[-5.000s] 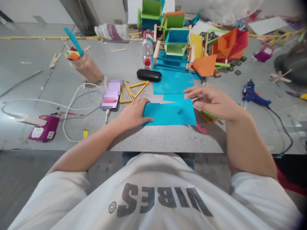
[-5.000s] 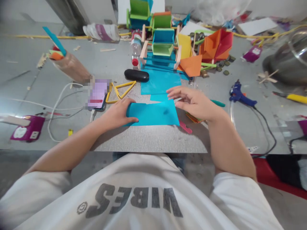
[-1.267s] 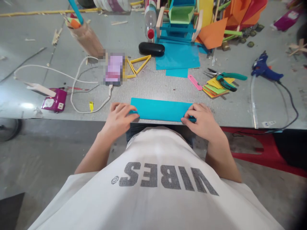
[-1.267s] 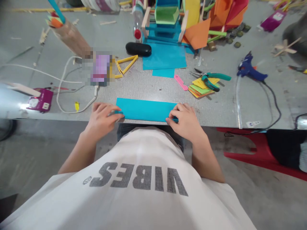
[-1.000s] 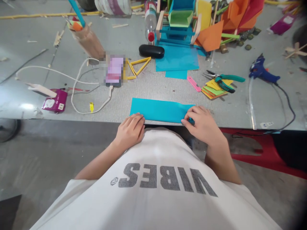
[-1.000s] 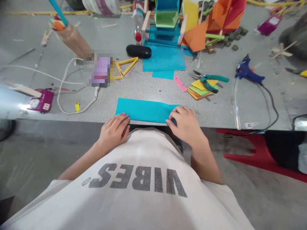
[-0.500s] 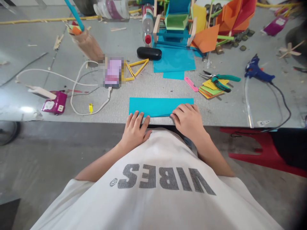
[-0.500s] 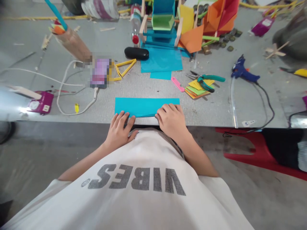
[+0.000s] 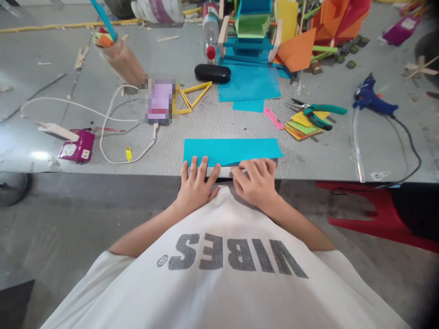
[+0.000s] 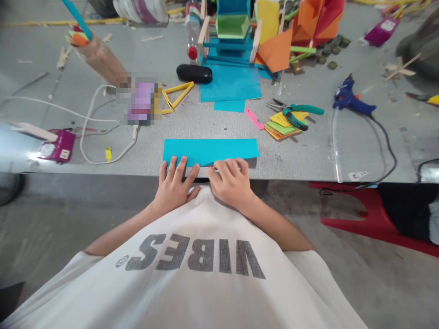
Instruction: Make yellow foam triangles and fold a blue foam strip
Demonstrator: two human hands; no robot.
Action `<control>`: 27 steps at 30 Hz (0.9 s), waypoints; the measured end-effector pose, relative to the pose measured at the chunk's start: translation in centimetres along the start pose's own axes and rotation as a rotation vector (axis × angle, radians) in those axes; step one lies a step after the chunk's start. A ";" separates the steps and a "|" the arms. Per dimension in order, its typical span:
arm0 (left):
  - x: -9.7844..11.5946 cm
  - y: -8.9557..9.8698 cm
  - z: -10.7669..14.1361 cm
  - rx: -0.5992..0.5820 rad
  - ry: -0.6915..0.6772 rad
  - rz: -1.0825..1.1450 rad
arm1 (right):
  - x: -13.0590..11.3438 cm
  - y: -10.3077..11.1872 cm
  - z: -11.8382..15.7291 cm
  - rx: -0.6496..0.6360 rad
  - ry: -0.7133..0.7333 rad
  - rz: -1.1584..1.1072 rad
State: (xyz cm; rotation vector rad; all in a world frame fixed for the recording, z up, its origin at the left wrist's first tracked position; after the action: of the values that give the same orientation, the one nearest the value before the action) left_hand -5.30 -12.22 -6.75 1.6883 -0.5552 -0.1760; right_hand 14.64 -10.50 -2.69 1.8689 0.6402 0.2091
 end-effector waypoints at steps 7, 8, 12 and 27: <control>-0.2 -0.2 0.1 0.026 0.004 -0.001 | -1.6 -2.6 1.3 -0.135 0.060 -0.056; -0.2 -0.2 0.1 0.023 0.006 0.002 | -1.6 -2.7 1.3 -0.138 0.053 -0.044; -0.1 -0.1 0.0 -0.001 0.015 0.014 | -1.6 -2.6 1.2 -0.164 0.029 -0.008; 0.0 0.1 -0.2 -0.009 0.021 0.032 | 0.1 -1.3 2.1 -0.127 -0.039 0.065</control>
State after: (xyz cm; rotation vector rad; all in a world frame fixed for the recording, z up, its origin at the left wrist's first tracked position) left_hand -5.22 -12.08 -6.65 1.6697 -0.5643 -0.1379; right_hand 15.22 -11.81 -4.66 1.7682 0.5279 0.2494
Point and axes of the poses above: each hand's wrist, its own z-axis away from the middle knuckle, its own y-axis out of the back of the hand, x = y × z, the point moved 6 cm from there along -z, towards the middle knuckle, and after that the axes turned 6 degrees about x, right-handed, at the moved point
